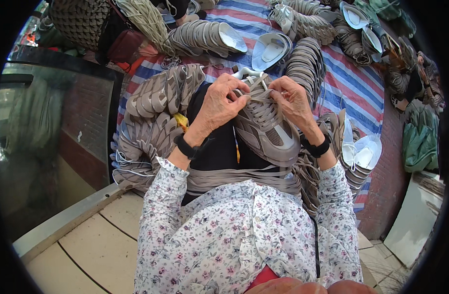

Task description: Manually thread laces or cord through shoe components in a production environment.

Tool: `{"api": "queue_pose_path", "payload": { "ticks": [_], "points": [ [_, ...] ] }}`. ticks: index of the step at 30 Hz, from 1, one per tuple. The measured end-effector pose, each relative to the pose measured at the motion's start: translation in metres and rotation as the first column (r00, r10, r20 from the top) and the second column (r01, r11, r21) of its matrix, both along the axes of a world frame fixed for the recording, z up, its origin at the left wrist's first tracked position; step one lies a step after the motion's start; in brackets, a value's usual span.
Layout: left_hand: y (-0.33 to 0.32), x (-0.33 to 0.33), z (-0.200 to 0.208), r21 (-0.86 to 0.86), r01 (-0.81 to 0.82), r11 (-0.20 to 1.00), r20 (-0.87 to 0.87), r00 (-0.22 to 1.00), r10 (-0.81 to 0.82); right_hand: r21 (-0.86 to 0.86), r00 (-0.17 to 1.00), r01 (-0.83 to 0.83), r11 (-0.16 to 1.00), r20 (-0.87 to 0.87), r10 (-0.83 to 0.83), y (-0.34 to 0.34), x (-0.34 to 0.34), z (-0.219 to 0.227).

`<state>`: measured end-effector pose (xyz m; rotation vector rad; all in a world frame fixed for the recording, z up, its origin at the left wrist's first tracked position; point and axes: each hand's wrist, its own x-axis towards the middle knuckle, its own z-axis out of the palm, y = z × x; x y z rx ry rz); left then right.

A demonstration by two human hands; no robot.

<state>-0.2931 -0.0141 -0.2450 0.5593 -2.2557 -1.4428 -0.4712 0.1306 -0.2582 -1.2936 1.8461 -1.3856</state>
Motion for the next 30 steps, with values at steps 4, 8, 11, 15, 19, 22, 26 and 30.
{"api": "queue_pose_path", "payload": {
  "ticks": [4, 8, 11, 15, 19, 22, 26, 30],
  "points": [
    [0.012, -0.006, 0.010, -0.330, -0.019, 0.944, 0.084, 0.995, 0.049, -0.012, 0.978, 0.131, 0.991, -0.161, -0.132, -0.005, 0.015, 0.005],
    [0.012, -0.012, 0.004, -0.475, -0.013, 0.880, 0.061, 0.997, 0.048, -0.058, 0.963, 0.175, 0.983, -0.199, -0.183, -0.005, 0.018, 0.003],
    [0.013, -0.015, 0.004, -0.406, -0.008, 0.914, 0.122, 0.990, 0.063, -0.083, 0.957, 0.218, 0.972, -0.179, -0.230, -0.005, 0.019, 0.000],
    [0.012, -0.016, 0.004, -0.375, 0.013, 0.927, 0.164, 0.985, 0.052, -0.075, 0.947, 0.262, 0.962, -0.171, -0.271, -0.003, 0.023, 0.000],
    [0.009, -0.016, 0.005, -0.338, 0.037, 0.940, 0.151, 0.988, 0.015, -0.115, 0.946, 0.295, 0.949, -0.102, -0.307, -0.004, 0.025, -0.005],
    [0.010, -0.016, 0.000, -0.384, 0.048, 0.922, 0.103, 0.995, -0.009, -0.146, 0.937, 0.317, 0.937, -0.103, -0.333, -0.006, 0.025, -0.012],
    [0.013, -0.016, 0.000, -0.478, 0.082, 0.874, 0.117, 0.993, -0.030, -0.132, 0.933, 0.338, 0.932, -0.082, -0.350, -0.005, 0.026, -0.012],
    [0.010, -0.019, -0.002, -0.529, 0.102, 0.842, 0.097, 0.993, -0.059, -0.189, 0.939, 0.321, 0.928, -0.061, -0.337, -0.007, 0.023, -0.017]
  ]
}}
